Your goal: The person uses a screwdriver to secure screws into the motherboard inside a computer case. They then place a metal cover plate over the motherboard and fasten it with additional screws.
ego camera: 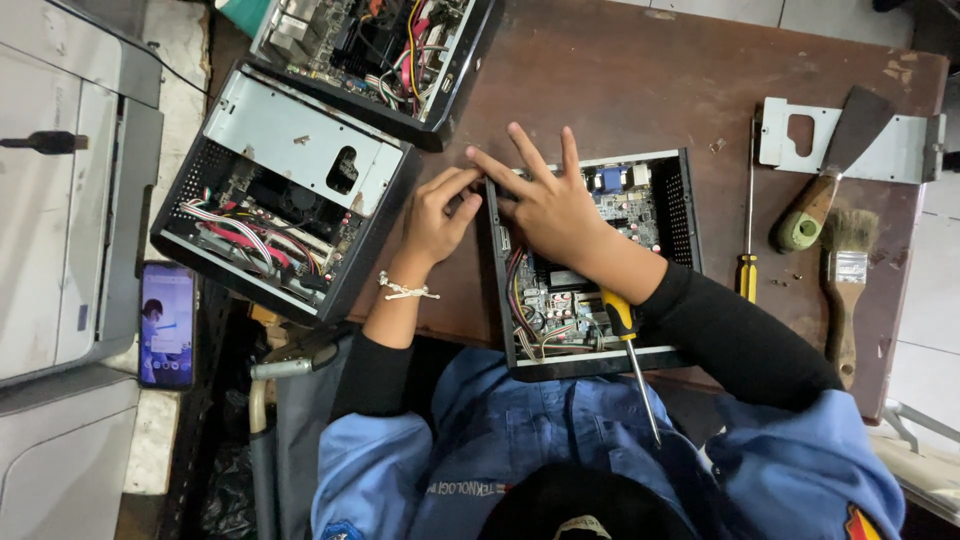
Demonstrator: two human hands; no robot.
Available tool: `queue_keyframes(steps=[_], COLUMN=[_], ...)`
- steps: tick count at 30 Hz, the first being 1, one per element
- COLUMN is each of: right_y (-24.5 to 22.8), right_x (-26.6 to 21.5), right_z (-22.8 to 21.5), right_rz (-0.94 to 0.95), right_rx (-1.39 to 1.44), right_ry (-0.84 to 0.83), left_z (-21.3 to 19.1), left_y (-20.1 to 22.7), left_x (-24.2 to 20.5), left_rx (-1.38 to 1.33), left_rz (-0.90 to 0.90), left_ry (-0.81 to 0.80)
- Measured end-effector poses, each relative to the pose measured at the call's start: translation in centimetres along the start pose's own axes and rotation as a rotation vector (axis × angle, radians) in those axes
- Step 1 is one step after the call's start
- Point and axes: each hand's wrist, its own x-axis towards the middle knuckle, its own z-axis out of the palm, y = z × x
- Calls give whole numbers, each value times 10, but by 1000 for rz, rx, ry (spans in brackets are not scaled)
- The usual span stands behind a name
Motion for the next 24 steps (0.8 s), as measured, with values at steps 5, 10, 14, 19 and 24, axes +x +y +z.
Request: queue_keyframes(steps=[5, 10, 14, 19, 24], right_y=[5, 15, 16, 10, 4], right_x=[4, 1, 1, 2, 4], right_z=[-2, 3, 5, 7, 14], right_rz=[39, 103, 105, 71, 33], right_rx=[85, 228, 249, 205, 42], right_ry=[61, 27, 7, 33, 96], left_z=[-4, -5, -4, -5, -4], left_y=[17, 21, 19, 24, 13], left_x=[2, 3, 4, 6, 4], left_rx=[16, 10, 11, 19, 54], left_rz=[-53, -67, -71, -68, -48], left_ry=[-25, -35, -49, -53, -80])
